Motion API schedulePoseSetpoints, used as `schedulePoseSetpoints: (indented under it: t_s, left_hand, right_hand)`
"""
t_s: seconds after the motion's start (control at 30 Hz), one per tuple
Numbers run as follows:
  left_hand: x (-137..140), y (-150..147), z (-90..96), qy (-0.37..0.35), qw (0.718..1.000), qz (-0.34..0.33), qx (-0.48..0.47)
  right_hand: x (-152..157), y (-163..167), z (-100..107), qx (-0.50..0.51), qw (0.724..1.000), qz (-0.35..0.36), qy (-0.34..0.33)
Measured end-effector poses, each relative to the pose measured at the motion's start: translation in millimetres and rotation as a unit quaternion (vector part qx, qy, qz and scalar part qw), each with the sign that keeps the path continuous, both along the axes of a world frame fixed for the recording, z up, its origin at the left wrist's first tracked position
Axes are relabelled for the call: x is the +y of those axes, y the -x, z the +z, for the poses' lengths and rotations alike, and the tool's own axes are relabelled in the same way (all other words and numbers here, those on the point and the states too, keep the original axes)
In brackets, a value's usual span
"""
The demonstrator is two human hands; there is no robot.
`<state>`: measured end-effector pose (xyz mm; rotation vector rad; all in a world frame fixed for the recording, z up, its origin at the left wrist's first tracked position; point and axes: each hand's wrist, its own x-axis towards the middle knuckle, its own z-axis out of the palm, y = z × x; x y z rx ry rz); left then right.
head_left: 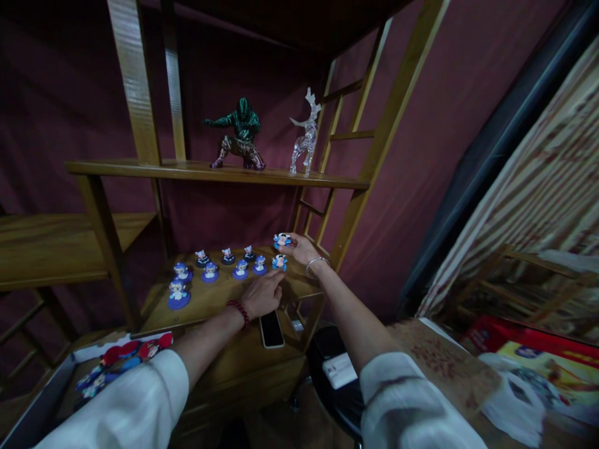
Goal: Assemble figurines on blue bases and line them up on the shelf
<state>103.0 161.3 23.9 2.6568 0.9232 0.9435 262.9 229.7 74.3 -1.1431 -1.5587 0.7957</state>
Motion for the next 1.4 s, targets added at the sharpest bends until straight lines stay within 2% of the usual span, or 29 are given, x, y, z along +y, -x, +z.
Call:
schedulePoseSetpoints:
  t_s: [0.23,0.53,0.93,1.4]
  left_hand:
    - [-3,-4,1.9,-0.039,0.997,-0.009,0.067]
    - [0,-6,-1.3,-0.043,0.998,-0.014,0.047]
    - [3,-7,-3.7,-0.027,0.999,-0.011,0.034]
    - [4,-6,-4.5,-0.006,1.0,-0.019,0.021]
  right_hand:
    - [33,1,-9,0.032,0.999,0.014,0.029]
    - [60,-6,-22,0.026,0.997,0.021,0.072]
    - [78,-5,-39,0.028,0.989,0.054,0.132]
    - [76,-5,-43,-0.014,0.988,0.047,0.147]
